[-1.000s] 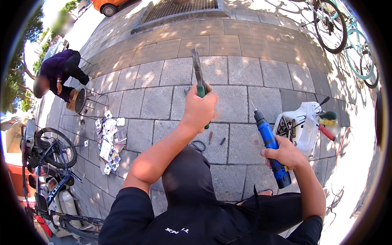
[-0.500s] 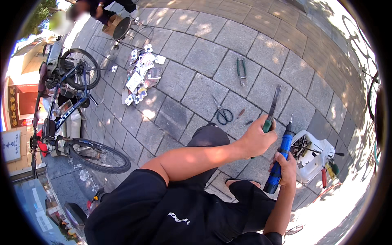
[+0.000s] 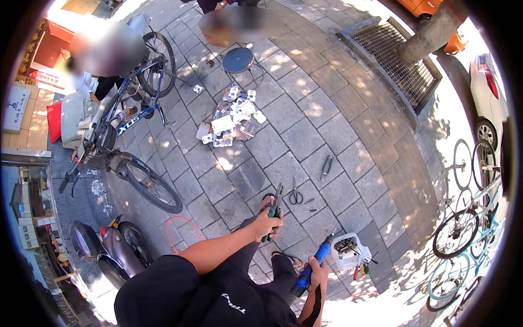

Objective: The person sits on a paved sidewalk and uses pliers and a soldering iron to work on small electronic components. They handle wires and small parts, occasionally picking up tools from the ground and placing them back down.

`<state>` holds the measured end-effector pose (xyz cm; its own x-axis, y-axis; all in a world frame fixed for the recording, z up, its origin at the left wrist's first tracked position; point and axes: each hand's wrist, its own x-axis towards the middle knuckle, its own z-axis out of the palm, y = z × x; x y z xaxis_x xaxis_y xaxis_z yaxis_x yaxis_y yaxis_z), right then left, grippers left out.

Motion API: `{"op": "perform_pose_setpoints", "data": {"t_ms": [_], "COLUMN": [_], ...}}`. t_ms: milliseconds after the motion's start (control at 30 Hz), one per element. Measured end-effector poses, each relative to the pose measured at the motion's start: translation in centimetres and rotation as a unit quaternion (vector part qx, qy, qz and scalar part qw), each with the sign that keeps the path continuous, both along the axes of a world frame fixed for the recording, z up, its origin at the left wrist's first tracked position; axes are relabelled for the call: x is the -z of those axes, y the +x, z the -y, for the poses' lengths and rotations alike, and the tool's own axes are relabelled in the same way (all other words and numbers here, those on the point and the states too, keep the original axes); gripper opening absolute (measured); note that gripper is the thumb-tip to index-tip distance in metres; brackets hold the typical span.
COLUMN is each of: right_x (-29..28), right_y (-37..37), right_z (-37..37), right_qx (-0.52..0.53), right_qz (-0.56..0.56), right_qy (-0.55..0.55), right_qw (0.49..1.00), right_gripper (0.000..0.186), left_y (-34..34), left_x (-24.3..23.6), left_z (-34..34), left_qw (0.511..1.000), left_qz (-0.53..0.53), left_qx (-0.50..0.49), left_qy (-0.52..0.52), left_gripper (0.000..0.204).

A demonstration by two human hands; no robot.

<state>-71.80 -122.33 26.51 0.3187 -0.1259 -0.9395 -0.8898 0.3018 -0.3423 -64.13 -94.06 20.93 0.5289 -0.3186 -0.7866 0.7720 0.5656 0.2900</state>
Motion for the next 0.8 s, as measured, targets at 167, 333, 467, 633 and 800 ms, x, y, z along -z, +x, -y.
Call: {"op": "perform_pose_setpoints", "data": {"t_ms": [167,333,467,633,800], "right_x": [-4.8,-10.5,-12.2,-12.6,-13.4], "right_y": [8.7,21.9,32.5,48.8,63.3], "right_z": [-3.4,-7.6,-9.0,-12.3,-18.7], "right_qx": [-0.003,-0.067,-0.12,-0.187,-0.29], "right_qz": [0.051,0.118,0.154,0.16,0.188], "right_qy": [-0.01,-0.03,-0.001,0.055,0.084], "right_qw": [0.999,0.99,0.981,0.968,0.934], "right_gripper": [0.042,0.039,0.031,0.031,0.033], "left_y": [6.7,14.9,21.2,26.2,29.0], "left_x": [-6.8,-11.2,-12.8,-14.6,-18.3], "left_z": [-6.5,-11.0,-14.3,-19.4,-22.6], "left_qw": [0.998,0.993,0.986,0.951,0.892], "left_qz": [0.043,0.067,0.078,0.111,0.074], "left_qx": [0.007,-0.072,-0.129,-0.271,-0.428], "left_qy": [0.043,0.062,0.066,0.099,0.126], "left_gripper": [0.014,0.012,0.015,0.018,0.02]}}
